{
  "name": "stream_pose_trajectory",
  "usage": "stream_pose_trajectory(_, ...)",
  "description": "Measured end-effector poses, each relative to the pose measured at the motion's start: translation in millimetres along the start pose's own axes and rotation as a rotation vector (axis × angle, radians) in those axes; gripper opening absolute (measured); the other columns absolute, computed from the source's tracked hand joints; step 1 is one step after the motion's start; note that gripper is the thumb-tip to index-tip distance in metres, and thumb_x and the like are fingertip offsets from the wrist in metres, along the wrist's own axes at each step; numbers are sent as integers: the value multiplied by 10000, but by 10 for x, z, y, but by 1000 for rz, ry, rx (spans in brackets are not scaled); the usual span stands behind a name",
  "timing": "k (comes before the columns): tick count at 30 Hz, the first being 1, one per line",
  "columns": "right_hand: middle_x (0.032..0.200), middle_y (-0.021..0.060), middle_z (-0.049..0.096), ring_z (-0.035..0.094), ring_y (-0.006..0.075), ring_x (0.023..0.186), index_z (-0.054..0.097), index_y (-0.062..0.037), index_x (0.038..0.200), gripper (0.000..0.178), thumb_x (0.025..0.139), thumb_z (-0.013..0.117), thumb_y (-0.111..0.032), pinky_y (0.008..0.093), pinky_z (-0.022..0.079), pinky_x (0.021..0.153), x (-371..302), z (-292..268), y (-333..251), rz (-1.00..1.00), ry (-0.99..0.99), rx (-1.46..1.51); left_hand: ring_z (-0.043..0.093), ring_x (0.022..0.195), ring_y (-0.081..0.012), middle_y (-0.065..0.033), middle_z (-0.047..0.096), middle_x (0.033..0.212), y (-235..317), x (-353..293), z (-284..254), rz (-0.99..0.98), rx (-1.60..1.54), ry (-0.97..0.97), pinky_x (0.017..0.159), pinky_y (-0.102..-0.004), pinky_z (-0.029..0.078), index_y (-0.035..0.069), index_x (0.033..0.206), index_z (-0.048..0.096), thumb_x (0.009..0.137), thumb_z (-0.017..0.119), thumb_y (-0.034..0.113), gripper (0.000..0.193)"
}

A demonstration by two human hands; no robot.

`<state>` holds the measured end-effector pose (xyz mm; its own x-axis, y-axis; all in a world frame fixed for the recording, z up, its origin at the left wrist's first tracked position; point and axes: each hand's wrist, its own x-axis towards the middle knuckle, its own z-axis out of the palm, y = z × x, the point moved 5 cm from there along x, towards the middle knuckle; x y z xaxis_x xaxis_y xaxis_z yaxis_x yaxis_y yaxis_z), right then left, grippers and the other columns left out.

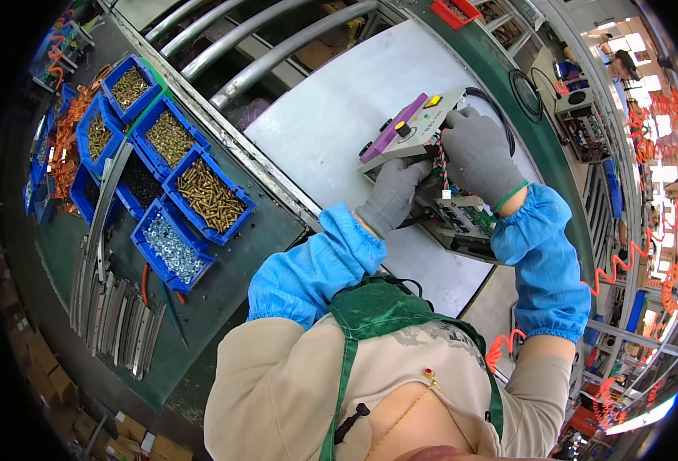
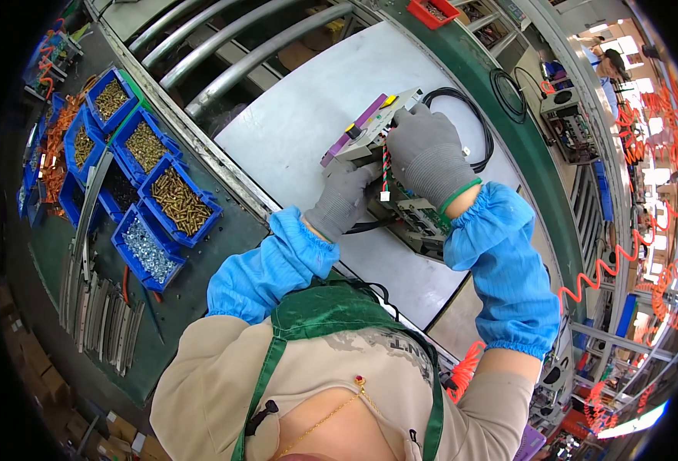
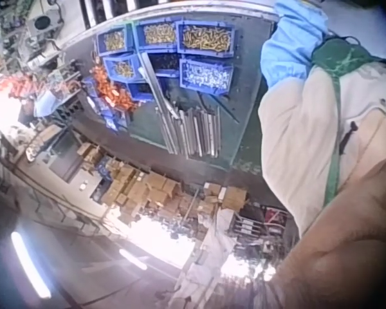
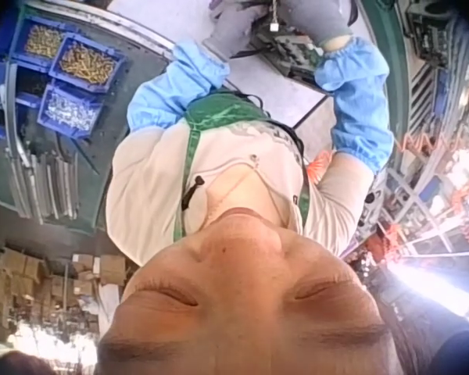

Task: Assembling, wiring, and securing components of a solar inverter unit on an industrial assembly line.

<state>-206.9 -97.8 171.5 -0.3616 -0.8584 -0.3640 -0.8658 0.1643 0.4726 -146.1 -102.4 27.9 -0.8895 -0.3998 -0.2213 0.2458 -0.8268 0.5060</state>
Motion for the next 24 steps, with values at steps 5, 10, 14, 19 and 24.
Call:
stream_pose_trajectory(5,1017,109,614,577,254,1019,727,-54,888,201,740,692,-184,360,511,820,-12,-1,-67,-38,12,-18,621,942,-162,-103,649,1080,67,-42,24,-12,86,3,843,-295,515,-58,1174,583,933,543,112,298)
stream_pose_trajectory(10,1003,117,608,574,300,986,694,-44,839,193,697,684,-174,409,508,807,-43,113,59,-2,174,163,609,911,-140,-86,645,1067,7,-48,4,-47,21,-5,826,-282,504,-61,1177,587,937,539,125,307)
stream_pose_trajectory(14,1020,90,611,565,289,1002,720,-78,883,190,725,700,-183,403,514,817,-25,203,232,-3,115,277,576,877,-112,-54,638,1017,-5,4,-43,24,122,-38,788,-252,477,-54,1156,608,937,540,151,308)
stream_pose_trajectory(19,1037,108,608,556,310,1025,714,-72,877,209,729,700,-218,404,517,829,-43,140,244,-80,161,387,544,832,-95,-34,630,959,-87,51,-54,43,43,24,730,-242,453,-37,1114,635,939,546,176,290)
stream_pose_trajectory(24,1091,103,611,543,291,1094,714,-58,887,202,737,684,-190,394,498,851,-5,191,156,-60,186,174,459,556,-53,13,590,730,-139,77,-111,11,91,73,469,-239,357,-23,1031,652,935,572,222,274)
